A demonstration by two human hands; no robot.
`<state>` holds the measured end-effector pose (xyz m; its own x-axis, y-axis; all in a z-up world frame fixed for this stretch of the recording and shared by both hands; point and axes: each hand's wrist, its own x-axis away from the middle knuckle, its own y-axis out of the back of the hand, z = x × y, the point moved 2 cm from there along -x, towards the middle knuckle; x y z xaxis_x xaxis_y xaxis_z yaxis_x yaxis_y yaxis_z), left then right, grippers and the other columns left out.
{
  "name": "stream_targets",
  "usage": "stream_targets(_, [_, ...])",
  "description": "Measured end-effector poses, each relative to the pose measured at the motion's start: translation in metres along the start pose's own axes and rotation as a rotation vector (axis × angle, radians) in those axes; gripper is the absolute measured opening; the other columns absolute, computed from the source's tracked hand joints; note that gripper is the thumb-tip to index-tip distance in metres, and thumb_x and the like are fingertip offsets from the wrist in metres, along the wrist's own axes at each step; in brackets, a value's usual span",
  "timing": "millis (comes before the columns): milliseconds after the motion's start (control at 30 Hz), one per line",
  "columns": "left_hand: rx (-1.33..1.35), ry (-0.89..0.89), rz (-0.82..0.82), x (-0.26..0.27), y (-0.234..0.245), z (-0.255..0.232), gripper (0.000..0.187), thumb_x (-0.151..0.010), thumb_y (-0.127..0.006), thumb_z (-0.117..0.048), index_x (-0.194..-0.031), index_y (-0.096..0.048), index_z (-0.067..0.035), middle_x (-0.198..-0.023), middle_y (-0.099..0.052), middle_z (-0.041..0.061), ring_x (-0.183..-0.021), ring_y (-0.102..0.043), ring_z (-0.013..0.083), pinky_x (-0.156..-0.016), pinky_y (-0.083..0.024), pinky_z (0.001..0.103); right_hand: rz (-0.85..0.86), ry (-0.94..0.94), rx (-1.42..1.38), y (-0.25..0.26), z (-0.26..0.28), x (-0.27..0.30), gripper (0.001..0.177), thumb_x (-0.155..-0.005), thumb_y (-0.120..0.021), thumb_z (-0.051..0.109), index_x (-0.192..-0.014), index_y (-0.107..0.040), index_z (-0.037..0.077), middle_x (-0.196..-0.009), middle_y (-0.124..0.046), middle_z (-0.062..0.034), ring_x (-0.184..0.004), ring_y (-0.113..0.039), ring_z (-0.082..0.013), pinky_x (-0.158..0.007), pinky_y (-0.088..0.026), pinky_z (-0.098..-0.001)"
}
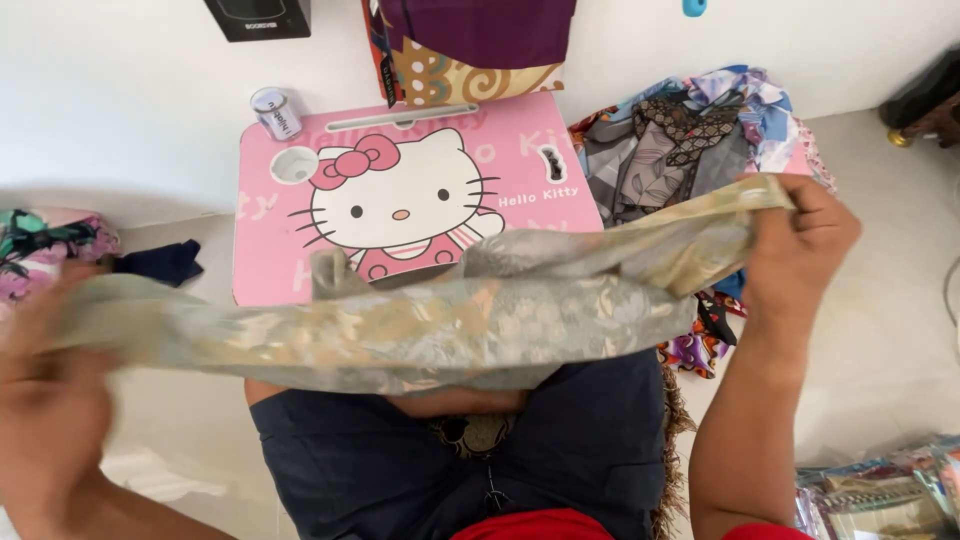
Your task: A person uses a lint roller to clean a small piece of fabric, places it into a plastic bag, and then unfolds and inspects a larger piece of green patterned fabric.
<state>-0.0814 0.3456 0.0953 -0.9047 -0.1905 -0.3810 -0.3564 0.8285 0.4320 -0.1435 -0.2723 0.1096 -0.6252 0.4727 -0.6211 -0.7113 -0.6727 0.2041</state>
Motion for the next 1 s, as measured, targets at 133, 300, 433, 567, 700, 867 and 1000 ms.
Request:
stream_targets(133, [0.112,-0.312,0.705,0.041,-0.069,-0.114,0.076,-0.075,-0.077,-0.004,-0.146,-0.051,-0.004,-0.156,-0.054,0.01,-0.141,-0.054,0.0229,-0.114,-0.041,0.036,0.168,-0.061,0.015,-0.037,0.024,0.027,0.024,-0.086,-0.06,-0.01,-0.104,-0.073,-0.002,-0.082,-0.066,-0.0017,-0.063,-0.042,-0.0053,-0.058,-0.03,-0.0189])
stream_targets(300, [0.327,-0.43,0.615,0.071,-0.194,-0.168,0.074,-0.08,-0.083,-0.022,-0.144,-0.051,-0.004,-0.135,-0.061,0.018,-0.125,-0.062,0.0352,-0.103,-0.049,0.046,0.409,-0.095,-0.191,-0.085,0.084,0.055,0.031,-0.073,-0.058,-0.015,-0.092,-0.077,0.0,-0.073,-0.071,-0.0079,-0.066,-0.058,-0.0104,-0.062,-0.05,-0.0267])
stream_targets(433, [0.359,-0.358,0.554,0.069,-0.248,-0.134,0.034,-0.079,-0.074,-0.011,-0.112,-0.078,-0.018,-0.091,-0.08,0.004,-0.094,-0.077,0.03,-0.079,-0.06,0.038,0.131,0.073,-0.167,-0.075,0.088,0.062,0.023,-0.07,-0.076,-0.007,-0.089,-0.08,0.005,-0.069,-0.068,-0.0095,-0.066,-0.055,-0.0083,-0.062,-0.051,-0.029])
stream_targets(567, [0.361,-0.286,0.46,0.04,-0.213,-0.128,0.05,-0.071,-0.071,0.001,-0.118,-0.077,-0.017,-0.099,-0.08,0.008,-0.102,-0.076,0.0334,-0.087,-0.059,0.039,0.064,0.091,-0.132,-0.05,0.071,0.056,0.021,-0.078,-0.079,-0.011,-0.096,-0.076,-0.001,-0.072,-0.067,-0.0132,-0.066,-0.06,-0.0108,-0.066,-0.049,-0.0249])
stream_targets(700, [0.545,-0.212,0.278,0.01,-0.148,-0.156,0.04,-0.068,-0.072,0.008,-0.101,-0.082,-0.011,-0.075,-0.072,0.007,-0.075,-0.06,0.0137,-0.072,-0.054,0.03,0.403,-0.017,-0.015,-0.063,0.067,0.06,0.031,-0.068,-0.087,-0.002,-0.096,-0.08,0.009,-0.064,-0.072,-0.0143,-0.063,-0.068,-0.0218,-0.059,-0.052,-0.0348])
stream_targets(867, [0.325,-0.25,0.015,-0.005,-0.075,-0.152,0.042,-0.064,-0.078,0.012,-0.1,-0.082,-0.01,-0.063,-0.062,0.004,-0.062,-0.055,0.009,-0.068,-0.052,0.023,0.287,-0.09,0.07,-0.048,0.009,0.059,0.048,-0.059,-0.079,-0.02,-0.1,-0.08,0.006,-0.06,-0.061,-0.0156,-0.058,-0.058,-0.0239,-0.064,-0.052,-0.0387])
stream_targets(1000, [0.195,-0.203,-0.073,-0.014,-0.043,-0.126,0.039,-0.067,-0.075,0.011,-0.103,-0.077,-0.004,-0.063,-0.052,0.006,-0.063,-0.051,0.011,-0.072,-0.048,0.023,-0.036,0.088,0.136,-0.011,-0.013,0.032,0.042,-0.075,-0.057,-0.021,-0.108,-0.076,-0.001,-0.062,-0.043,-0.0064,-0.057,-0.038,-0.0151,-0.062,-0.039,-0.0292])
